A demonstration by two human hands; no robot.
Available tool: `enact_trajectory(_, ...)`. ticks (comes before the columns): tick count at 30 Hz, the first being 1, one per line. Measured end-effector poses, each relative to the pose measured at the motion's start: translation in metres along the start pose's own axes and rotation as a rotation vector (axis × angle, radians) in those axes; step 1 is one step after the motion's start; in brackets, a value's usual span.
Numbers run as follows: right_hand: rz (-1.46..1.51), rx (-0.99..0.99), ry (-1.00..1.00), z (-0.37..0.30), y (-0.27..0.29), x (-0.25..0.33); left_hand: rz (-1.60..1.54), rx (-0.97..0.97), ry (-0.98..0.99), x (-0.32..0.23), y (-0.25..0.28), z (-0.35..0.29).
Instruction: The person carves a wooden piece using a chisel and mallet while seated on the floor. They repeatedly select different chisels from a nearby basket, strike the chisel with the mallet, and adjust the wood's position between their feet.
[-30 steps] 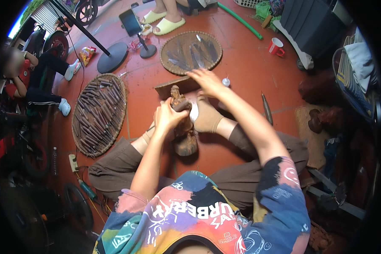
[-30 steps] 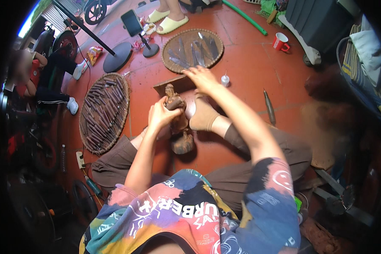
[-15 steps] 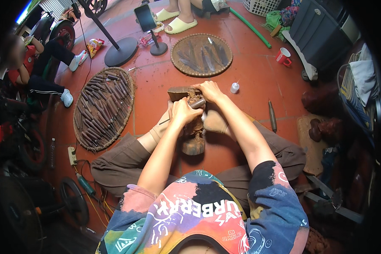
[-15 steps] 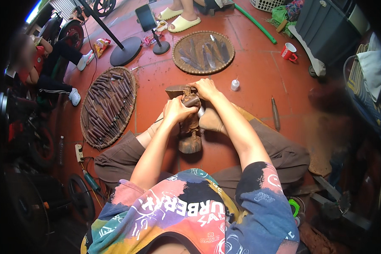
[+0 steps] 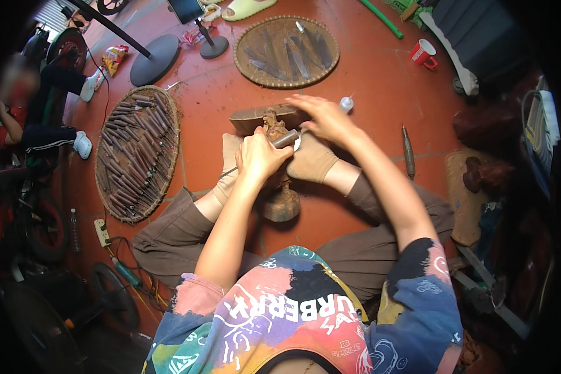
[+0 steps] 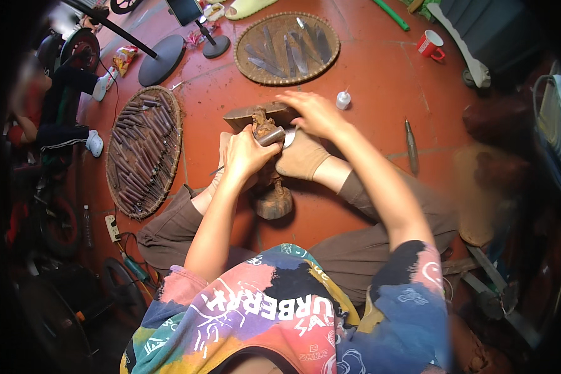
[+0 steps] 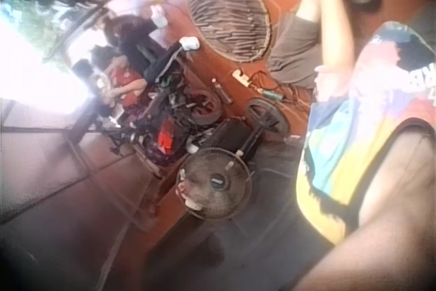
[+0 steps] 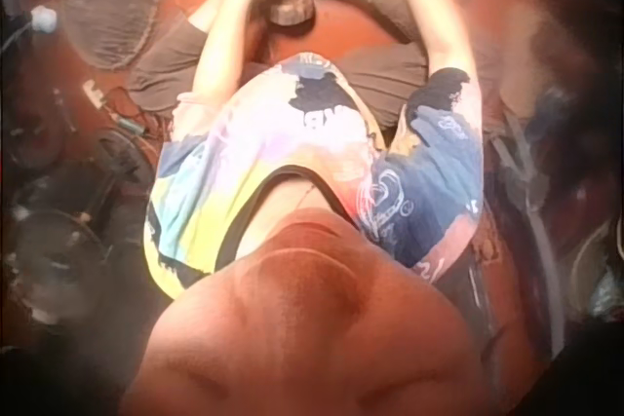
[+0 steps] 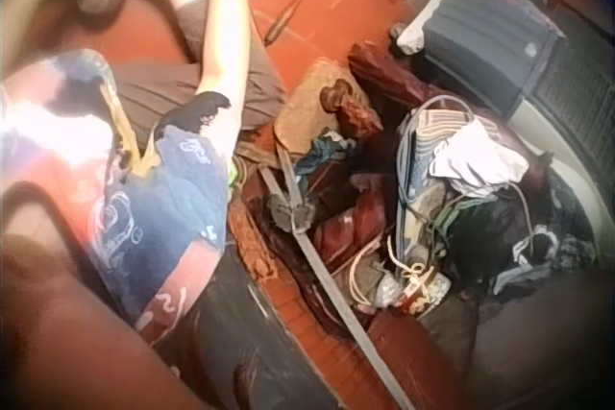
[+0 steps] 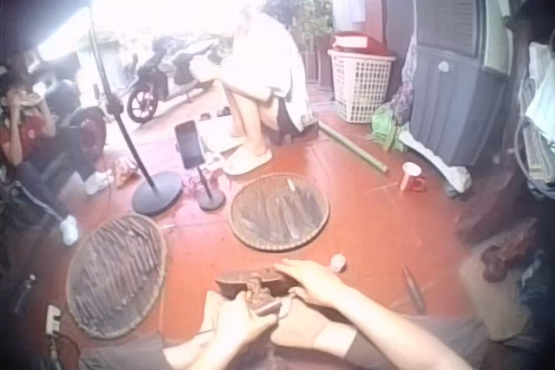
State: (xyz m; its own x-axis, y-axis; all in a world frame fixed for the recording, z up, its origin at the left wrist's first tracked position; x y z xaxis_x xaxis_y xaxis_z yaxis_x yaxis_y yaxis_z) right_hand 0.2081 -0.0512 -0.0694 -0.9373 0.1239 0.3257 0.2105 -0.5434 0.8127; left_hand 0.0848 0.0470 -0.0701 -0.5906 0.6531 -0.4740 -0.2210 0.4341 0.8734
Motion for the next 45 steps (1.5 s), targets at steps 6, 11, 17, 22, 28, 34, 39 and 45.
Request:
enact_trajectory(6,-0.195,0.734,-0.419,-0.121,0.020,-0.056,0.068,0.066,-0.093,-0.005,0.008,-0.014)
enact_trajectory(11,-0.312,0.895,-0.524,-0.190,0.007,-0.078,0.049,0.153,-0.202,-0.034,0.054,-0.033)
enact_trajectory(17,-0.039,0.723,-0.711,-0.175,0.046,-0.071,-0.618,0.577,-0.784,-0.109,0.066,-0.080)
enact_trajectory(22,-0.037,0.338,-0.665,-0.171,0.160,-0.070,-0.754,0.872,-0.889,-0.136,0.031,-0.107)
enact_trajectory(28,-0.356,0.001,-0.183,-0.098,0.230,0.040,-0.840,0.564,-1.193,-0.149,0.033,-0.096)
enact_trajectory(34,-0.176,-0.196,-0.237,-0.111,0.245,0.058,-0.925,0.468,-1.211,-0.139,0.040,-0.086)
enact_trajectory(39,-0.049,-0.059,-0.224,-0.084,0.197,0.086,-0.903,0.388,-1.212,-0.118,0.036,-0.081)
enact_trajectory(45,-0.014,0.066,-0.223,-0.081,0.174,0.099,-0.996,0.329,-1.314,-0.103,0.037,-0.085)
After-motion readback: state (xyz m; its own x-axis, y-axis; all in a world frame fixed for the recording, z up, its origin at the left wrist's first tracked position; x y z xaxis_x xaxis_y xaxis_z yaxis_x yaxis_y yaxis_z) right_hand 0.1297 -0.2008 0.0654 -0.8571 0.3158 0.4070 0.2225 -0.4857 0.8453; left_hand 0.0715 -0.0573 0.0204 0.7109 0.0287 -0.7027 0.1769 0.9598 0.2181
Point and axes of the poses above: each hand's wrist, its own z-axis towards the middle knuckle, its own y-axis out of the back of the hand, x = y × z, the point moved 10 cm from there along z, towards the middle knuckle, and after that the axes turned 4 degrees about -z, right-handed, at the moved point
